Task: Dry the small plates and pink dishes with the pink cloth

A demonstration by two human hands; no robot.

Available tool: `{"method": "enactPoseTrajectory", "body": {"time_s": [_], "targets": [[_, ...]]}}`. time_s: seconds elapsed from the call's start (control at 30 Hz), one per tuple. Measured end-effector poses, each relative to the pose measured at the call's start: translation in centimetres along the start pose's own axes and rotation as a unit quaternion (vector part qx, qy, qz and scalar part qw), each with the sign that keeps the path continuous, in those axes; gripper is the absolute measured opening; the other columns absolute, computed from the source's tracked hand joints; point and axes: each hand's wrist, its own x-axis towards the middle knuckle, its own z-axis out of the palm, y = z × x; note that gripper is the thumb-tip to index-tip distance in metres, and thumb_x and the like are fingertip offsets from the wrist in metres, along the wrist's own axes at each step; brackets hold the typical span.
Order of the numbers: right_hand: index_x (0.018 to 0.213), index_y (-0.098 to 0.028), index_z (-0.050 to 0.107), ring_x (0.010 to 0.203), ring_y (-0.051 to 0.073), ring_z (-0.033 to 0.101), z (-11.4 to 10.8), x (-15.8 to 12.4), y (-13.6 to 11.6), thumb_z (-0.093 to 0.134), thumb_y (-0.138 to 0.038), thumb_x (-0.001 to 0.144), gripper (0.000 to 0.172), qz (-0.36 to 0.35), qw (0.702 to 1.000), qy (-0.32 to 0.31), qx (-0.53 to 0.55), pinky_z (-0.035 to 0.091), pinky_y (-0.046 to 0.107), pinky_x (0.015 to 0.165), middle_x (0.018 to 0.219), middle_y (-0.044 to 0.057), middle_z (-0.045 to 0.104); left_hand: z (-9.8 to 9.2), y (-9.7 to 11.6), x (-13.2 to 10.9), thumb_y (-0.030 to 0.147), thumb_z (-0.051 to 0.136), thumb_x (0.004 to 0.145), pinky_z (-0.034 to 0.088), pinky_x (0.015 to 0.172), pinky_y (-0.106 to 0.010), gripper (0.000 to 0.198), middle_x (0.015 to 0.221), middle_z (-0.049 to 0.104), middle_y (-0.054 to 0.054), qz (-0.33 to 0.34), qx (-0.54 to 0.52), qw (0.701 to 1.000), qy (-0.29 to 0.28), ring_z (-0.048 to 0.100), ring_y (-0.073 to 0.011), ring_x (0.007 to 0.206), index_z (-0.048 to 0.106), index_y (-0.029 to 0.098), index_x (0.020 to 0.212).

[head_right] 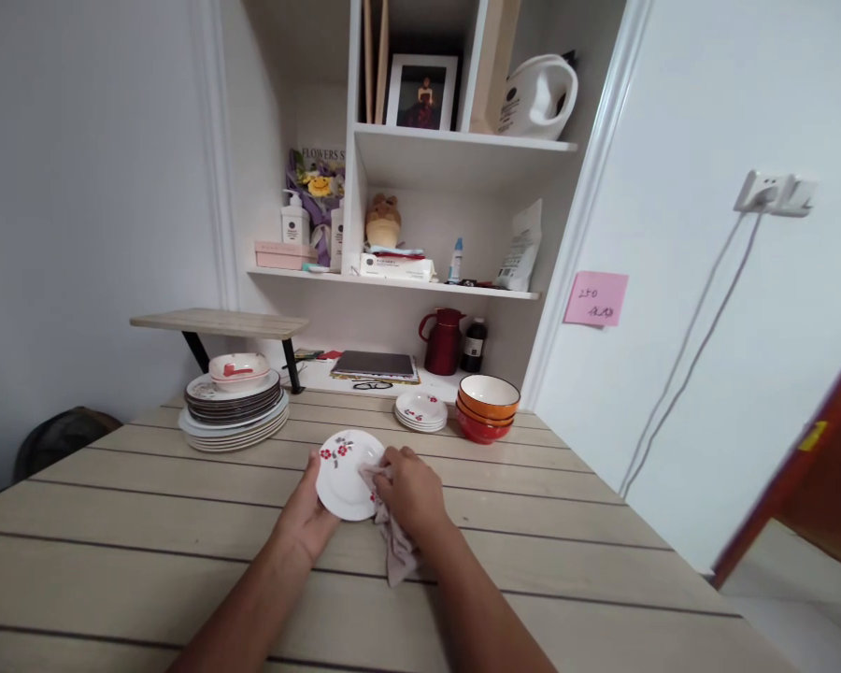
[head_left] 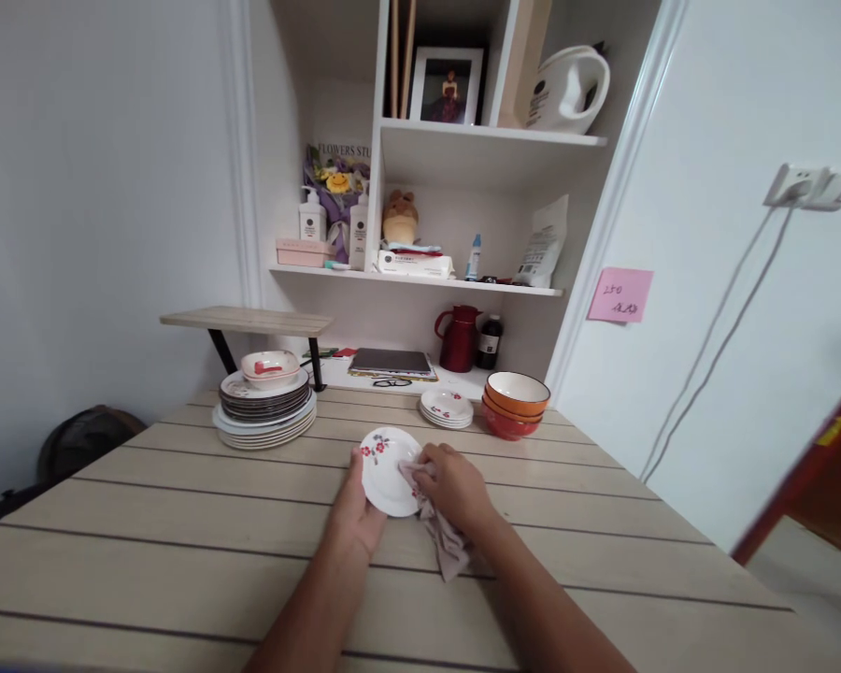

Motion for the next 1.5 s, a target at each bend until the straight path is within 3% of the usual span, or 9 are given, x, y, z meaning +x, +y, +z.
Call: {"method": "enactPoseTrajectory", "body": {"time_s": [0.23,0.43,0.57,0.7,0.87,1.07,1.23,1.4,1.5], "targets": [[0.098,-0.025,0.064,0.09,0.016,0.06,1.0,-1.0,-2.4,0.059,-0.029,0.085,0.015,-0.113,0.993,-0.012,0.028,0.035,0.024,0.07,0.101,0.002,0.064,0.2,-0.7,-0.4,0.042,0.048,0.094,0.055,0.086,-0.035,0.047,0.101,0.074,-0.016,-0.031,-0.012,0.998,-0.056,0.071,-0.0237,0.091,0.06,0.006,0.121],[0.099,-0.026,0.064,0.086,0.016,0.06,0.0,0.2,-0.7,0.057,-0.034,0.088,0.016,-0.012,0.996,0.079,0.034,0.034,0.025,0.066,0.102,0.003,0.063,0.6,-2.1,-1.0,0.043,0.05,0.092,0.052,0.095,-0.039,0.049,0.11,0.072,-0.017,-0.102,0.007,0.986,-0.131,0.068,-0.0268,0.103,0.059,0.008,0.125],[0.1,-0.025,0.064,0.085,0.017,0.06,-0.3,0.4,0.6,0.057,-0.033,0.088,0.016,0.037,0.997,0.067,0.0,0.032,0.026,0.064,0.101,0.004,0.064,0.4,-1.2,-0.6,0.043,0.052,0.091,0.053,0.093,-0.042,0.051,0.11,0.072,-0.016,-0.07,-0.01,0.995,-0.076,0.07,-0.0269,0.1,0.055,0.011,0.13],[0.097,-0.025,0.065,0.084,0.016,0.06,0.3,-0.4,-0.5,0.06,-0.03,0.084,0.015,-0.03,1.0,-0.007,-0.001,0.031,0.025,0.064,0.101,0.002,0.064,0.2,0.0,-0.2,0.04,0.048,0.094,0.056,0.085,-0.038,0.046,0.101,0.075,-0.014,0.004,-0.034,0.999,-0.001,0.072,-0.0237,0.088,0.057,0.011,0.127],[0.099,-0.027,0.065,0.084,0.016,0.06,0.9,-1.1,-2.5,0.058,-0.031,0.086,0.015,-0.103,0.995,-0.015,0.005,0.031,0.025,0.063,0.1,0.001,0.064,0.3,-0.5,-0.6,0.041,0.049,0.093,0.057,0.082,-0.034,0.046,0.101,0.074,-0.017,-0.027,-0.01,0.998,-0.056,0.071,-0.0237,0.089,0.063,0.005,0.118],[0.1,-0.026,0.064,0.083,0.016,0.06,-0.2,0.3,-0.3,0.056,-0.037,0.089,0.018,0.001,0.996,0.084,0.012,0.031,0.026,0.062,0.103,0.003,0.063,0.9,-2.2,-1.3,0.041,0.05,0.093,0.052,0.094,-0.038,0.043,0.107,0.073,-0.015,-0.089,0.031,0.989,-0.117,0.068,-0.0257,0.102,0.064,0.01,0.118],[0.098,-0.025,0.064,0.082,0.017,0.06,-0.6,0.7,1.5,0.058,-0.033,0.087,0.015,0.056,0.995,0.081,-0.008,0.028,0.026,0.06,0.102,0.004,0.064,0.6,-1.5,-0.8,0.042,0.054,0.09,0.052,0.093,-0.04,0.048,0.106,0.073,-0.017,-0.074,0.012,0.994,-0.075,0.069,-0.027,0.102,0.06,0.008,0.124],[0.096,-0.026,0.065,0.081,0.016,0.06,0.4,-0.7,-0.9,0.058,-0.035,0.086,0.015,-0.022,1.0,-0.013,-0.01,0.028,0.026,0.061,0.099,0.003,0.065,0.3,0.3,-0.2,0.036,0.044,0.096,0.056,0.084,-0.035,0.039,0.095,0.076,-0.01,0.021,-0.036,0.999,0.035,0.072,-0.0198,0.082,0.06,0.012,0.123],[0.096,-0.027,0.064,0.08,0.015,0.06,1.1,-1.4,-2.6,0.057,-0.036,0.087,0.015,-0.071,0.997,-0.019,-0.009,0.028,0.025,0.061,0.099,0.001,0.064,0.3,0.4,-0.3,0.036,0.042,0.097,0.057,0.08,-0.032,0.041,0.093,0.075,-0.011,0.04,-0.049,0.998,0.029,0.071,-0.0194,0.08,0.062,0.009,0.12]]}}
